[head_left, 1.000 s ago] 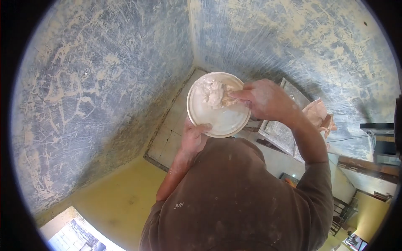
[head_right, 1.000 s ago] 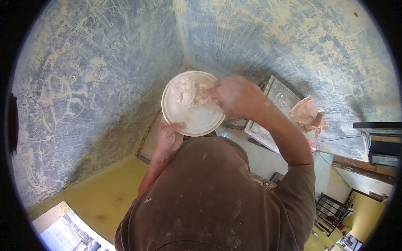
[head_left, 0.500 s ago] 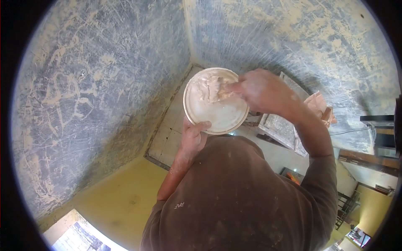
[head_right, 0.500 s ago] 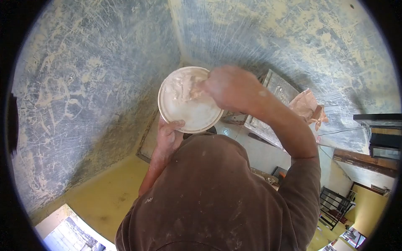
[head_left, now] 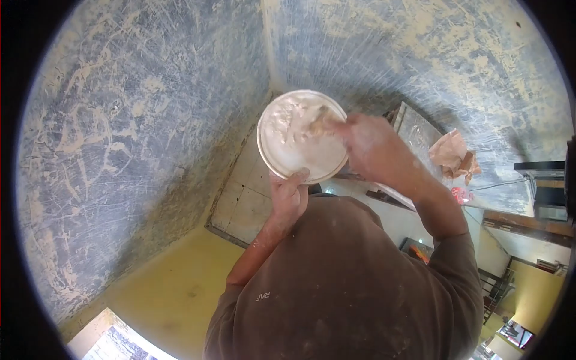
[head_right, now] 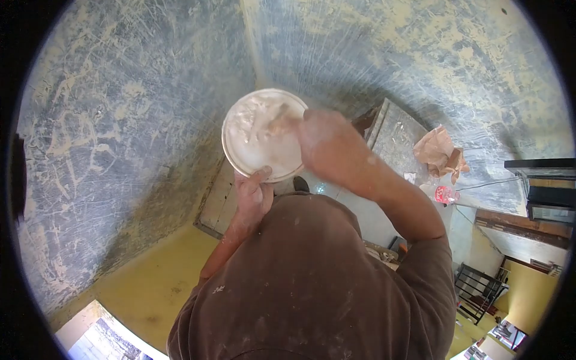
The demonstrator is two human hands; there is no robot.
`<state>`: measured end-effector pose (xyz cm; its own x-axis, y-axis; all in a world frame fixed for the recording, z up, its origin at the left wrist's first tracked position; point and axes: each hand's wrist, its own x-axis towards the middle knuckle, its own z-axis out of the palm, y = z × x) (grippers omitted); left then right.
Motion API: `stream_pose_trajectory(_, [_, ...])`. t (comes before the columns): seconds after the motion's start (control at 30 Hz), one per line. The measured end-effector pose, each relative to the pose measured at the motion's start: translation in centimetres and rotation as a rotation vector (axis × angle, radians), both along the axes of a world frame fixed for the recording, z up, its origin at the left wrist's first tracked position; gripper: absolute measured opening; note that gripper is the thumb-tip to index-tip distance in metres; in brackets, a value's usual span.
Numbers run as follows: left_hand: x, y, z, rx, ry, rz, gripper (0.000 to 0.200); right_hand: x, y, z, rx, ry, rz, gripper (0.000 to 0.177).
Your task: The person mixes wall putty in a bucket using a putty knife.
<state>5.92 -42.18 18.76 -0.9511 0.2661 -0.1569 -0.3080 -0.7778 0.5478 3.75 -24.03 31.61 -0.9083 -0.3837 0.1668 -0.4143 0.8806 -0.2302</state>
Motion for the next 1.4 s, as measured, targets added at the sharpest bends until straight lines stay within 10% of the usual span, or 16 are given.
stream_pose_trajectory(1.4, [-2.2,-2.0,-0.6,0.063,0.018,0.047,0.066,-0.9,-3.5,-1.4,0.040,-0.075,-0.055,0.034])
